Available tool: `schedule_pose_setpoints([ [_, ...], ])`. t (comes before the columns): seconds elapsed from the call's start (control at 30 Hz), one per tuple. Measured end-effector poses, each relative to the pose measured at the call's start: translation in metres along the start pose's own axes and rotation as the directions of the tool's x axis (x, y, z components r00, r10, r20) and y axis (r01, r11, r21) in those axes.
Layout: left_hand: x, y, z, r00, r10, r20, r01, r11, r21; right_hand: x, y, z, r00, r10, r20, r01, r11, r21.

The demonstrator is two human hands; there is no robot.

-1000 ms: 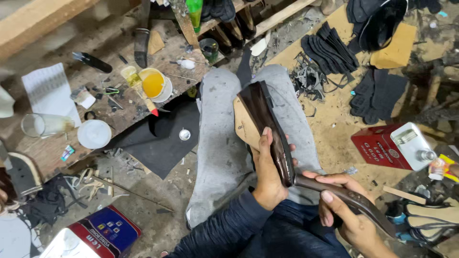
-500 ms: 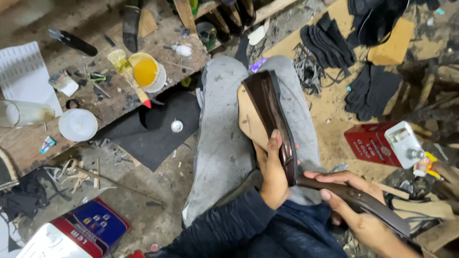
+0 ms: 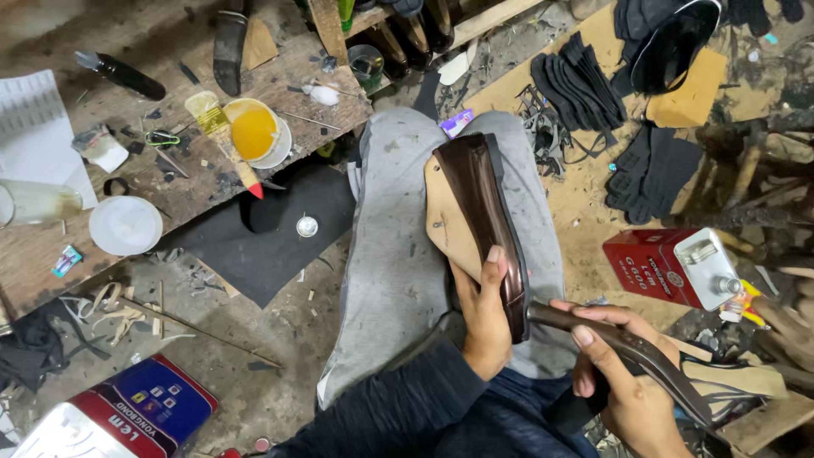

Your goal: The person trims excess material from the sole of a brown high-heeled shoe using a small knife, then rubs the sole with a brush and a cloth. The shoe is held on the lap while the person works in a cluttered workshop.

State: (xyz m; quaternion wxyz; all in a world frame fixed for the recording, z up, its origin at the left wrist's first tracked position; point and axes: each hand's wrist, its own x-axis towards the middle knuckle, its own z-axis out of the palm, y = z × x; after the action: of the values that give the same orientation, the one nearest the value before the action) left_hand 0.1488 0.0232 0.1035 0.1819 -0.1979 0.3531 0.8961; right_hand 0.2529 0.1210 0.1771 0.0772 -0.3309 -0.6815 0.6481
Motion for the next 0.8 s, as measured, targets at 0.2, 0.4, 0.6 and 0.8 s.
schedule_pose_setpoints([
  [0.2,0.004,-0.006,-0.006,0.999,0.049,0.011,-0.050,0.996,0.078,0.006,-0.017,0.010,1.000,0.006,-0.006,-0.007,0.992,-0.125],
  [0.4,0.009,-0.017,-0.023,0.997,0.056,0.059,-0.063,0.991,0.116,0.035,-0.053,0.011,0.980,-0.045,0.194,0.155,0.782,-0.604],
  [0.6,0.014,-0.016,-0.027,0.990,0.089,0.110,-0.107,0.980,0.170,0.032,-0.033,0.011,0.957,-0.190,0.221,0.259,0.902,-0.347],
  [0.8,0.018,-0.004,-0.027,0.978,0.092,0.187,-0.136,0.961,0.240,0.022,0.002,0.014,0.989,0.133,-0.065,-0.137,0.989,-0.052],
])
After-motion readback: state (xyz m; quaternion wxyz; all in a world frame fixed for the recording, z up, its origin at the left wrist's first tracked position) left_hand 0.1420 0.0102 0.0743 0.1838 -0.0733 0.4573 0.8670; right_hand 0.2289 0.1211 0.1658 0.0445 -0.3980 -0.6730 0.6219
